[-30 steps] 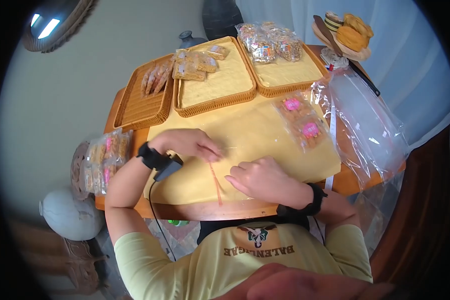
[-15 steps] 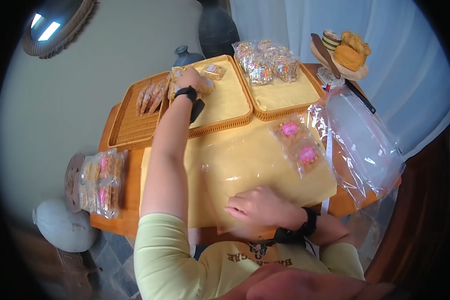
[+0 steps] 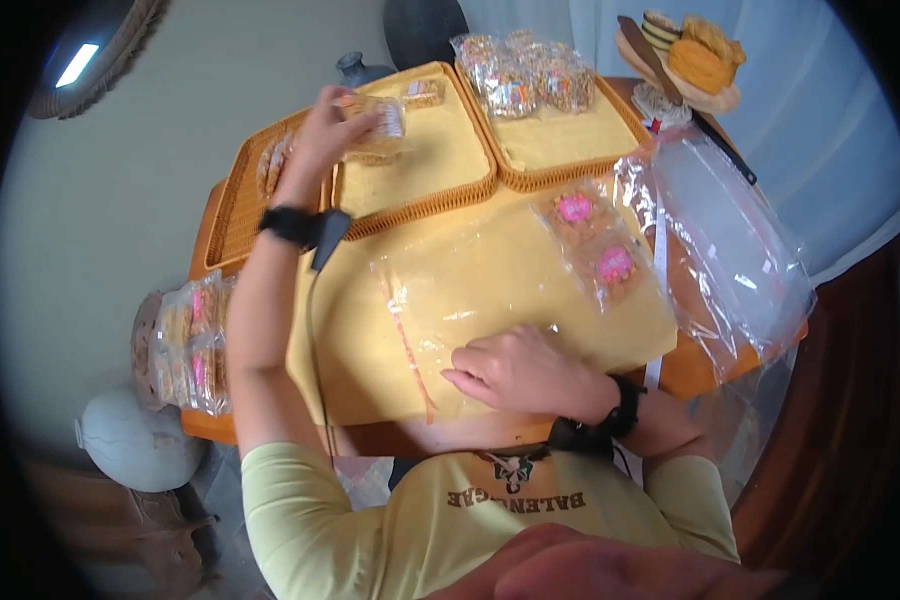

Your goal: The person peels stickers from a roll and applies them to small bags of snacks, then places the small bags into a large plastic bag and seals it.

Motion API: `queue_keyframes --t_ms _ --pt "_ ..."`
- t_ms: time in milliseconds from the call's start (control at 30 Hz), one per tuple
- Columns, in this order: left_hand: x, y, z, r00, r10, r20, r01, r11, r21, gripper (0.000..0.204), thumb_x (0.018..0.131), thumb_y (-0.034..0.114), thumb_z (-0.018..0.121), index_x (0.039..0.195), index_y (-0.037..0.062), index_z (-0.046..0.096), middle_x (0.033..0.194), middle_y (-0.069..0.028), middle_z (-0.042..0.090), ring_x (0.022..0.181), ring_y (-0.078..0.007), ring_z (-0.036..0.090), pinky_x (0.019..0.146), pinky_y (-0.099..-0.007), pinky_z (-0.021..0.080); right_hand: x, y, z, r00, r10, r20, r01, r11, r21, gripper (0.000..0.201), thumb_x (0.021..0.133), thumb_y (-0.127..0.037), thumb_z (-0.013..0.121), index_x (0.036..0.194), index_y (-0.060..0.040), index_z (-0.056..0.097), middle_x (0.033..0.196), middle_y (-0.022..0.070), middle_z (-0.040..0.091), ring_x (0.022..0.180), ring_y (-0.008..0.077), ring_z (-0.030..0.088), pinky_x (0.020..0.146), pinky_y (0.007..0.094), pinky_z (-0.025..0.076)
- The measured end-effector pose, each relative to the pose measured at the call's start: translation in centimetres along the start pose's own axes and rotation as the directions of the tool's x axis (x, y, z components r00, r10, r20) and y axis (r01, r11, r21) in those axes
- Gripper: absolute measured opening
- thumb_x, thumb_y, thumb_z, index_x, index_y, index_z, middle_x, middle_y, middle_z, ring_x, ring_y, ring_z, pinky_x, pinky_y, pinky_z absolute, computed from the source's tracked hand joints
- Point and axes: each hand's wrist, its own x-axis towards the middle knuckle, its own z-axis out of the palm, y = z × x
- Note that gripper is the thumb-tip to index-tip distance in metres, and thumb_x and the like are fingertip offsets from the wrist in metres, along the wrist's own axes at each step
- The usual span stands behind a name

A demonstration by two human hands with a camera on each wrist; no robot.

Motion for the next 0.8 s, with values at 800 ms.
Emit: queue_keyframes --t_ms 800 --pt "-15.9 4.8 12.3 0.534 0.097 0.84 0.576 0.686 -0.445 0.031 0.091 0.027 0.045 0.115 0.0081 0.051 0.104 0.0047 0.055 0.054 0.0046 0.036 0.044 -0.0102 0.028 -0.9 -2.0 -0.3 0.99 -0.117 -0.077 0.097 0.969 -0.229 0.023 0.076 -0.02 0.057 0.062 -0.0023 0.052 0.055 0.0114 0.054 0.05 0.0259 0.057 0.045 0.0349 0.044"
